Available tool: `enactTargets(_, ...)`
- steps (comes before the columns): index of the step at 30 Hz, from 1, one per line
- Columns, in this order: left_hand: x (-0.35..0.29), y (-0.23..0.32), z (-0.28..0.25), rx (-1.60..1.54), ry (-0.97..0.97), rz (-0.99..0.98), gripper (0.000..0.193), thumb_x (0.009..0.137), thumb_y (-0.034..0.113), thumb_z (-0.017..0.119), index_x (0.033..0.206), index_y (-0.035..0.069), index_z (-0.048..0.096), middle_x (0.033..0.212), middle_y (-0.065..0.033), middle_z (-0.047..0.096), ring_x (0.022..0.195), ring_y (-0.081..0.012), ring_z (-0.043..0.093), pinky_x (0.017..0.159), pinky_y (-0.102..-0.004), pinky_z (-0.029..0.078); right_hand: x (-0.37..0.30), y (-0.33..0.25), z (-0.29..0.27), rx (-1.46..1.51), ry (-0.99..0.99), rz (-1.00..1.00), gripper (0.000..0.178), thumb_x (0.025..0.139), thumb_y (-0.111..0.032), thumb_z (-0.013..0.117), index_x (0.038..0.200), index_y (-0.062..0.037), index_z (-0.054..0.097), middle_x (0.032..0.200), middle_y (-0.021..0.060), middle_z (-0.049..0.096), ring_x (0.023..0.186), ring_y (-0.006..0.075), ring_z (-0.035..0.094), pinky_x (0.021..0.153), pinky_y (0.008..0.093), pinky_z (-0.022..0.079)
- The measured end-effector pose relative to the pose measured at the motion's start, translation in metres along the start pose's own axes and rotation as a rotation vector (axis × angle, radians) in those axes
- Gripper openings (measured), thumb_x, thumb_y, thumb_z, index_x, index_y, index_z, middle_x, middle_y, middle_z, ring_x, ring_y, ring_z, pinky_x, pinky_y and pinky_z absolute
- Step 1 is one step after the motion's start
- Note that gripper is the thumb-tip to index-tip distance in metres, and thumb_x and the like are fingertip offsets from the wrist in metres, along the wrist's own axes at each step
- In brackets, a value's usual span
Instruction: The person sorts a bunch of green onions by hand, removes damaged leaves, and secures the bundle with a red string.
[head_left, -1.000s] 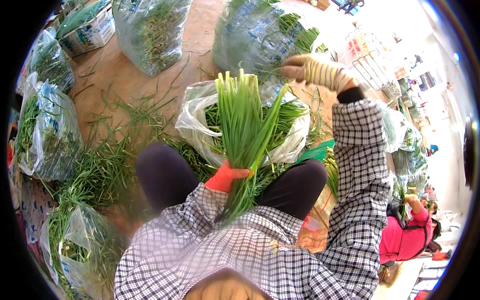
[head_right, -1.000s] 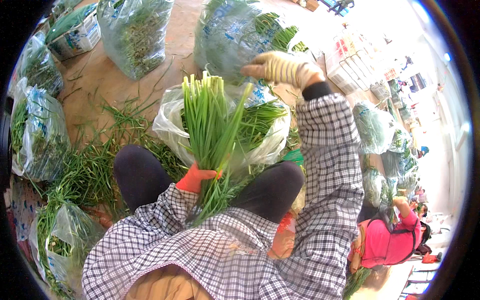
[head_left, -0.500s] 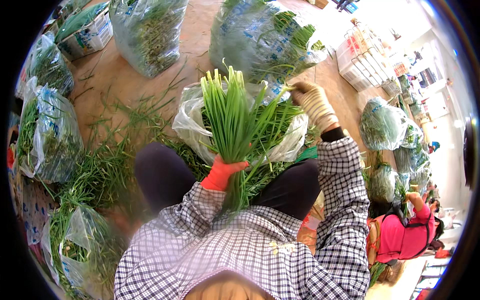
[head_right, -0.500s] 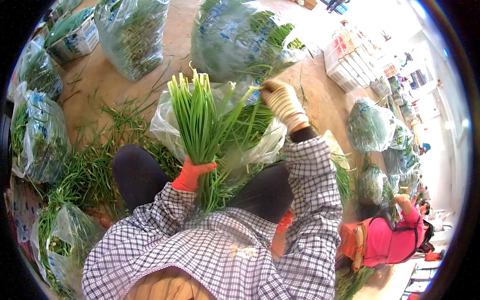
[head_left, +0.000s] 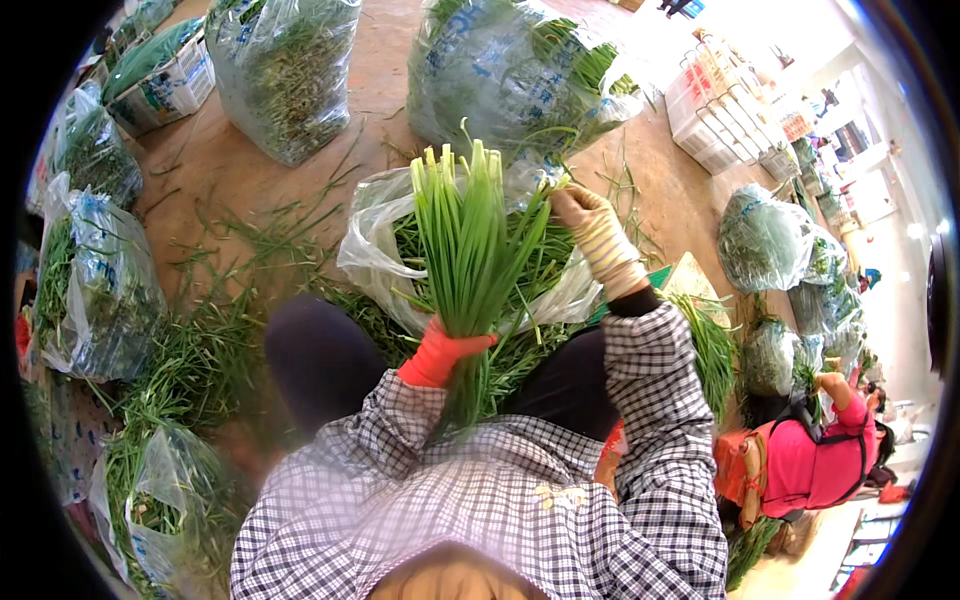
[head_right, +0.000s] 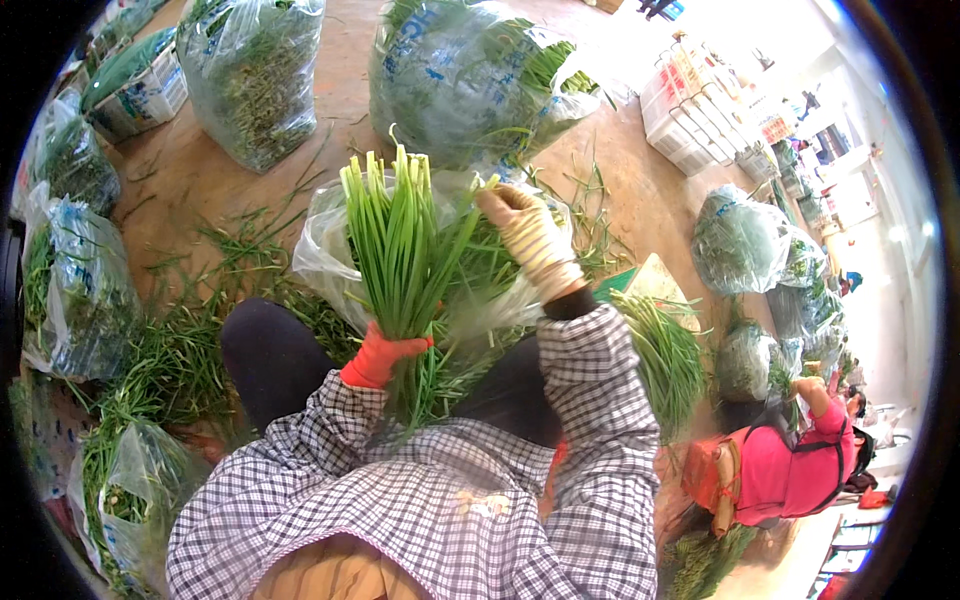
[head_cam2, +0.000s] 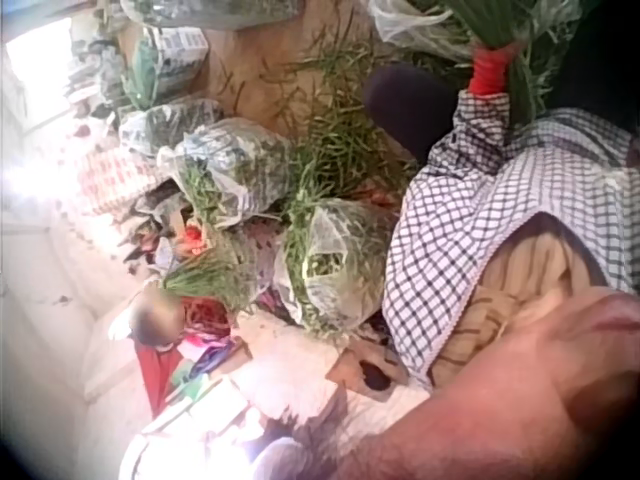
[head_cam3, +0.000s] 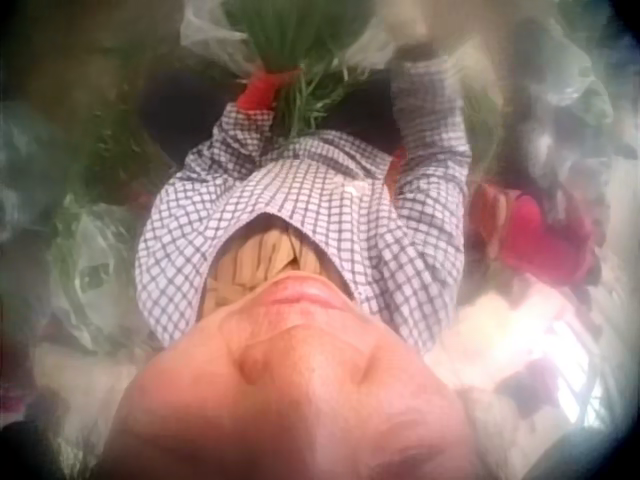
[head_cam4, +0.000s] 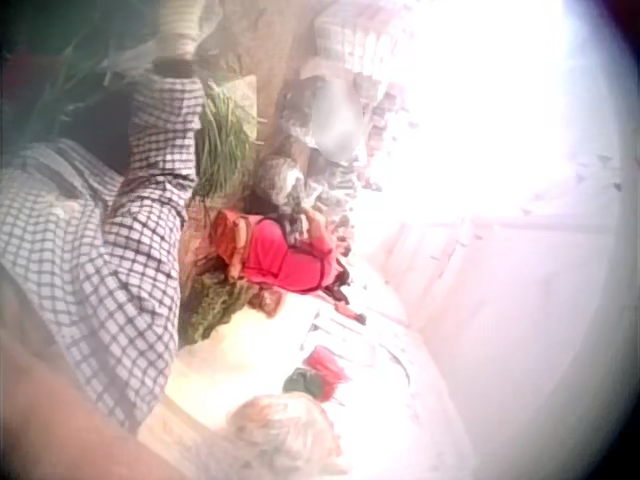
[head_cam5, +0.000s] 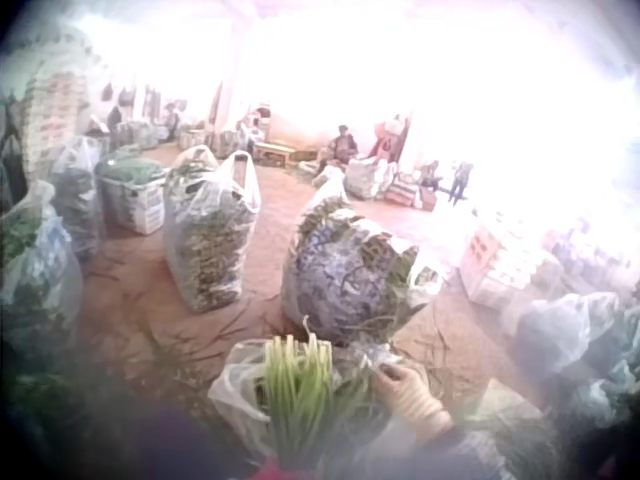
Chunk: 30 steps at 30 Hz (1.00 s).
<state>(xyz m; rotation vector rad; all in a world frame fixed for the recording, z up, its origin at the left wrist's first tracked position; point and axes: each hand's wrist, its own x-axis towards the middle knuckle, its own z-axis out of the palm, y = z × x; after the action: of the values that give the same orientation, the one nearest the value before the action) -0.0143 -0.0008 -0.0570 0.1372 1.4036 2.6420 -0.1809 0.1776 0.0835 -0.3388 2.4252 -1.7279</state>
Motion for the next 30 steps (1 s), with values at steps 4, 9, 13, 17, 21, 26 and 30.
enactTargets(4,-0.004,0.016,0.010,-0.224,-0.107,0.045,0.067,0.072,0.008,0.072,0.134,0.003,0.046,0.128,-0.0128,0.056,0.102,-0.0222,0.061,0.087,-0.0366,0.049,-0.003,-0.006,0.008,0.235,0.122,0.036,0.023,0.089,-0.022,0.064,0.101,-0.0037,0.070,0.089,0.0002,0.066,0.075,0.0077,0.053,0.069,0.0228,0.043)
enactTargets(9,-0.003,0.017,0.013,-0.436,-0.124,-0.007,0.075,0.072,0.011,0.070,0.140,0.007,0.039,0.141,-0.0122,0.044,0.121,-0.0313,0.051,0.089,-0.0381,0.049,0.022,-0.012,-0.112,0.500,0.683,-0.289,0.026,0.095,-0.026,0.054,0.100,-0.0021,0.062,0.092,0.0130,0.066,0.077,0.0215,0.064,0.074,0.0316,0.054)
enactTargets(13,-0.006,0.030,0.010,-0.339,-0.144,-0.107,0.078,0.071,0.009,0.070,0.142,0.009,0.037,0.144,-0.0114,0.040,0.121,-0.0325,0.051,0.087,-0.0354,0.050,-0.001,-0.095,-0.139,0.555,0.749,-0.273,0.026,0.090,-0.032,0.060,0.093,-0.0070,0.061,0.068,0.0001,0.050,0.053,0.0090,0.043,0.054,0.0225,0.046)
enactTargets(17,-0.004,0.026,0.009,-0.320,-0.201,-0.089,0.077,0.071,0.007,0.070,0.141,0.009,0.039,0.143,-0.0123,0.042,0.121,-0.0320,0.051,0.084,-0.0331,0.050,-0.046,-0.111,-0.046,0.053,0.140,-0.152,0.023,0.090,-0.020,0.063,0.106,-0.0038,0.059,0.073,-0.0026,0.056,0.058,0.0042,0.046,0.048,0.0174,0.037)
enactTargets(21,-0.002,0.019,0.008,-0.194,-0.335,-0.023,0.070,0.071,0.009,0.072,0.135,0.005,0.043,0.133,-0.0135,0.052,0.118,-0.0275,0.053,0.083,-0.0341,0.050,-0.045,-0.080,0.024,0.108,-0.119,-0.091,0.050,0.080,-0.010,0.072,0.124,-0.0001,0.052,0.098,0.0047,0.064,0.081,0.0070,0.058,0.070,0.0197,0.048)
enactTargets(26,-0.008,0.016,0.013,-0.226,-0.288,-0.023,0.064,0.077,0.024,0.073,0.131,0.003,0.046,0.120,-0.0114,0.059,0.108,-0.0242,0.057,0.085,-0.0371,0.049,-0.052,-0.079,0.035,0.018,-0.077,-0.146,0.049,0.078,-0.008,0.073,0.122,0.0006,0.053,0.098,0.0041,0.066,0.085,0.0091,0.060,0.075,0.0225,0.050)
enactTargets(30,-0.009,-0.003,0.009,-0.592,-0.115,-0.175,0.064,0.085,0.044,0.064,0.130,0.003,0.046,0.117,-0.0107,0.059,0.100,-0.0228,0.059,0.086,-0.0389,0.049,-0.055,-0.079,0.031,0.286,-0.048,0.093,0.033,0.078,-0.008,0.073,0.109,-0.0013,0.062,0.094,0.0017,0.066,0.079,0.0093,0.061,0.071,0.0249,0.051)
